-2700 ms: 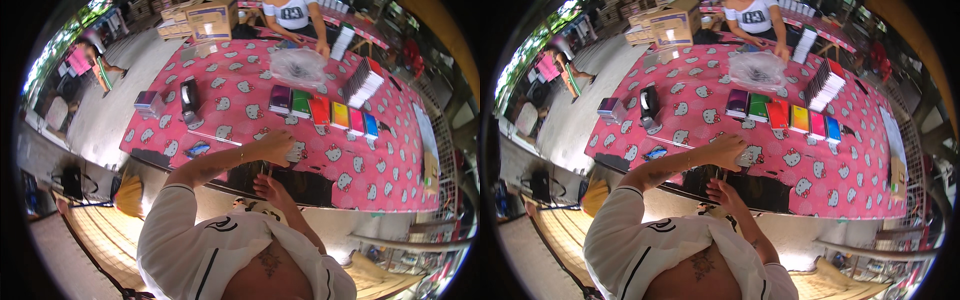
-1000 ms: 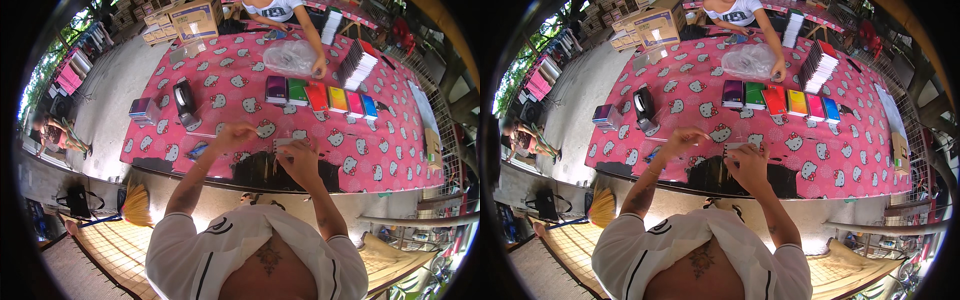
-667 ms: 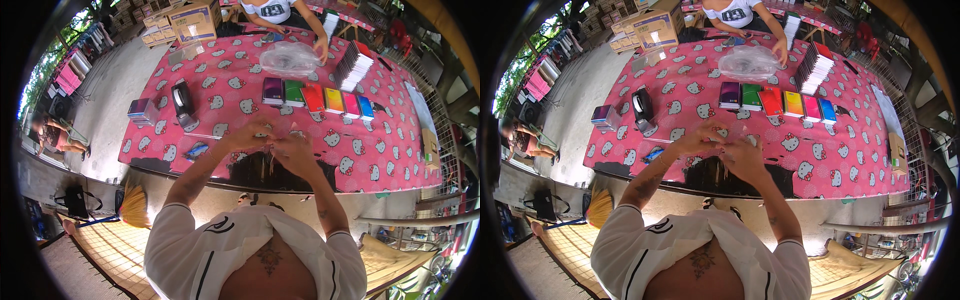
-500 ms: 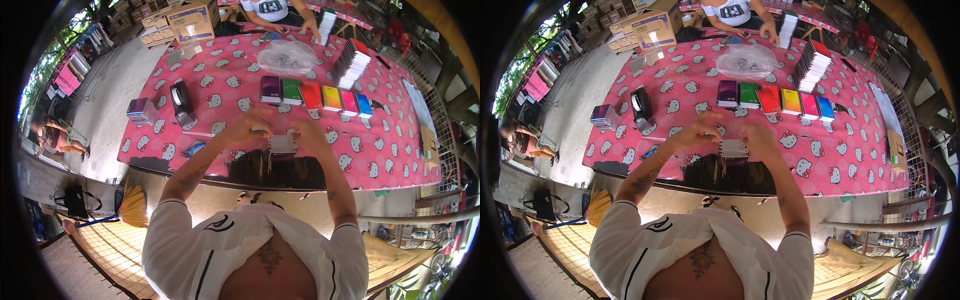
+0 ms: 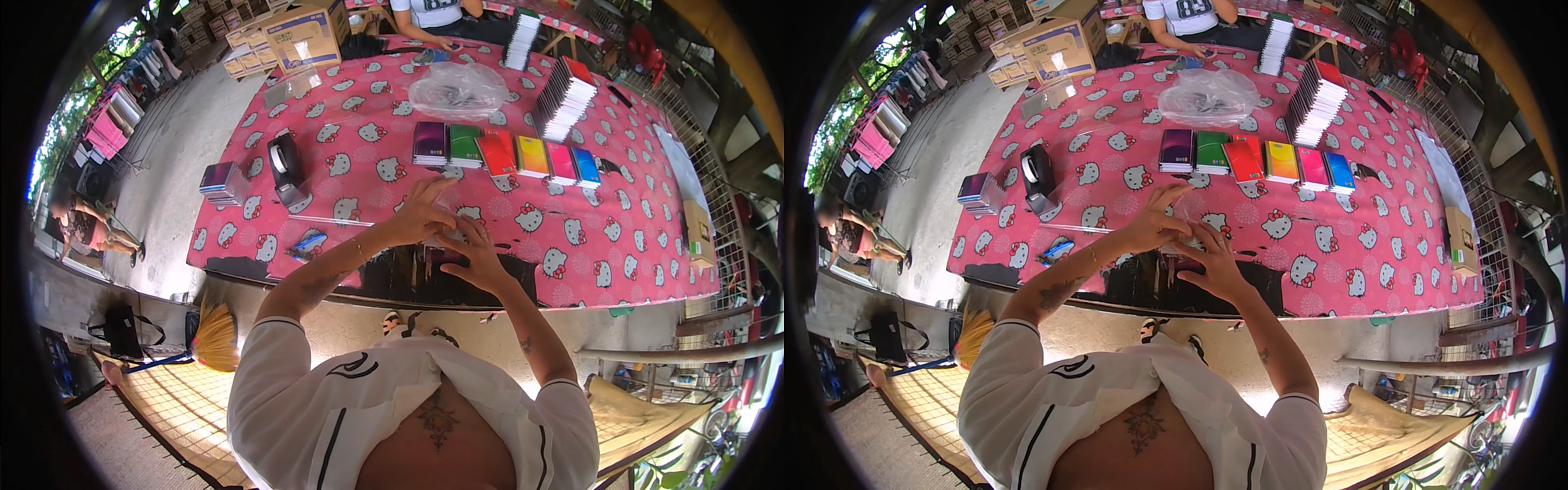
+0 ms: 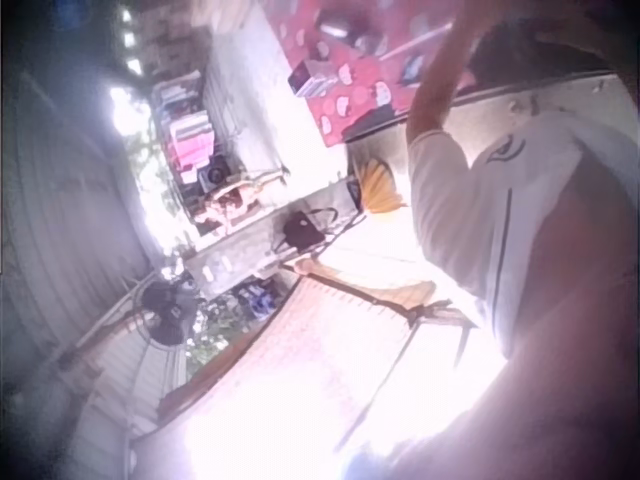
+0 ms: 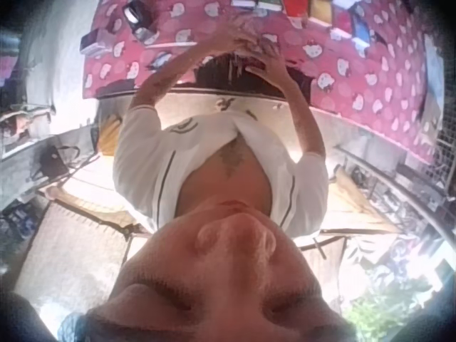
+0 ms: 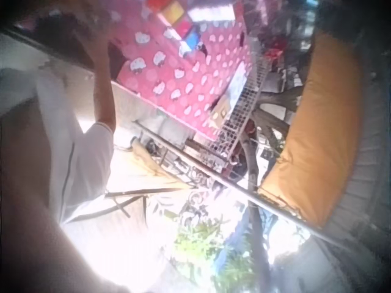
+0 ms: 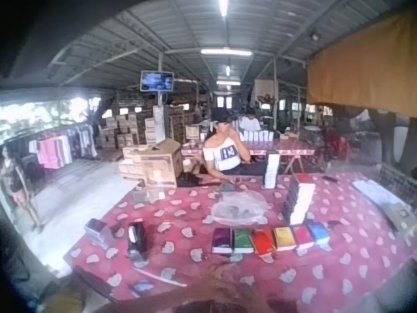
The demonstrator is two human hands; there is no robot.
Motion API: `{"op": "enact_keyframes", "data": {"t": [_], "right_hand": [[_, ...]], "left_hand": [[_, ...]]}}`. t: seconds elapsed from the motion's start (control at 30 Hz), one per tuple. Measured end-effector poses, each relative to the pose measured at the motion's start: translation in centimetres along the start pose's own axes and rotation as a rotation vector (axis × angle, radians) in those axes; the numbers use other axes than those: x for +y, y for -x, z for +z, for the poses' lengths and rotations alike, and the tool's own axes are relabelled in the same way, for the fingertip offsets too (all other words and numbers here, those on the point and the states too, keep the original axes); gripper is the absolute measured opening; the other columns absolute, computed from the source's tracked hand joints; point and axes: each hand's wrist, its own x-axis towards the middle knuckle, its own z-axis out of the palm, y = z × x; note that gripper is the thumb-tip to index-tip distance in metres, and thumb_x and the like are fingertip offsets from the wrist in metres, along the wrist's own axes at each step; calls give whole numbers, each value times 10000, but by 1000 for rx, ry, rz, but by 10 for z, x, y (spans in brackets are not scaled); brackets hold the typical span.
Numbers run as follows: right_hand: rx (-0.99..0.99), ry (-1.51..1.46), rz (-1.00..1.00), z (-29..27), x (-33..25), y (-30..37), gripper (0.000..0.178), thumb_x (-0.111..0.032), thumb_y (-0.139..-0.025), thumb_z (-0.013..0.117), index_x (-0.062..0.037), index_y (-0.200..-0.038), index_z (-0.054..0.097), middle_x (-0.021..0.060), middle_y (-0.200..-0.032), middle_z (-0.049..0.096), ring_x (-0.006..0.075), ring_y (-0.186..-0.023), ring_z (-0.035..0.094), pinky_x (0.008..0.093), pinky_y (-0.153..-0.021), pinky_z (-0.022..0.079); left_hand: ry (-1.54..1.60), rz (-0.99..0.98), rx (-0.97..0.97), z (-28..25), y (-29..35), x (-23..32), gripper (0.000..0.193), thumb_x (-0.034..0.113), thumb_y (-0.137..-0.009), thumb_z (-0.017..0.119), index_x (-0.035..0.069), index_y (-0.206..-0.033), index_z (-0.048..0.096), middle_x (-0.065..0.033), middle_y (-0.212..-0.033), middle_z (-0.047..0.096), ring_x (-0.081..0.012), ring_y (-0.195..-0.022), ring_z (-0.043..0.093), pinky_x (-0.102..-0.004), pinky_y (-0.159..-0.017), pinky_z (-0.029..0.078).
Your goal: The person organizes small colorful notebooks on a table and places them into clear plastic sleeves using adhesive tape. The person then gathers the sleeved notebooks and places them into a cardboard shipping box.
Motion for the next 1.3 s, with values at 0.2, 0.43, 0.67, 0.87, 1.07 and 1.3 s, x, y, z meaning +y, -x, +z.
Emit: {"op": "enact_keyframes", "data": {"t": [0.2,0.43,0.67,0.87,1.07,1.3], "right_hand": [[77,-368,156,9,5,0,570,-366,-803,784,-176,-1319,632,157,-1532,352,343,-1406,339,486,-1118,305],[-111,-686,474,-9,33,-66,476,-194,-814,784,-85,-1252,634,133,-1223,638,229,-1115,610,334,-944,477],[244,-532,150,-16,19,-30,593,-140,-764,815,-93,-1302,568,118,-1188,667,263,-1126,631,396,-1040,444],[231,-283,65,2,3,-9,408,-21,-817,734,-63,-1209,629,160,-1180,664,280,-1071,659,342,-823,559],[294,-327,166,10,-7,-15,325,-31,-840,718,-44,-1155,640,166,-1094,682,242,-888,701,327,-618,536],[264,-129,155,-12,-4,-43,496,-55,-781,775,-40,-1230,565,155,-1098,634,260,-955,655,326,-772,531]], "left_hand": [[120,-345,104,22,2,1,782,202,-811,791,129,-1464,367,-209,-1493,348,-336,-1352,386,-490,-1086,357],[818,-829,-95,18,39,-19,545,279,-879,746,-3,-1312,572,-32,-963,684,-138,-840,608,-286,-747,494],[188,-402,-112,9,29,0,484,257,-891,732,26,-1300,616,-64,-1135,671,-150,-1055,607,-327,-859,500],[-378,58,-13,0,38,43,403,335,-856,718,128,-1199,678,-130,-1224,612,-260,-1132,576,-445,-817,509],[-117,-237,-63,1,33,26,288,264,-821,727,142,-1080,694,-73,-979,649,-298,-917,635,-437,-751,510],[-397,-309,-51,6,-2,23,450,216,-731,790,59,-1119,624,-115,-892,666,-306,-777,653,-410,-692,528]]}}
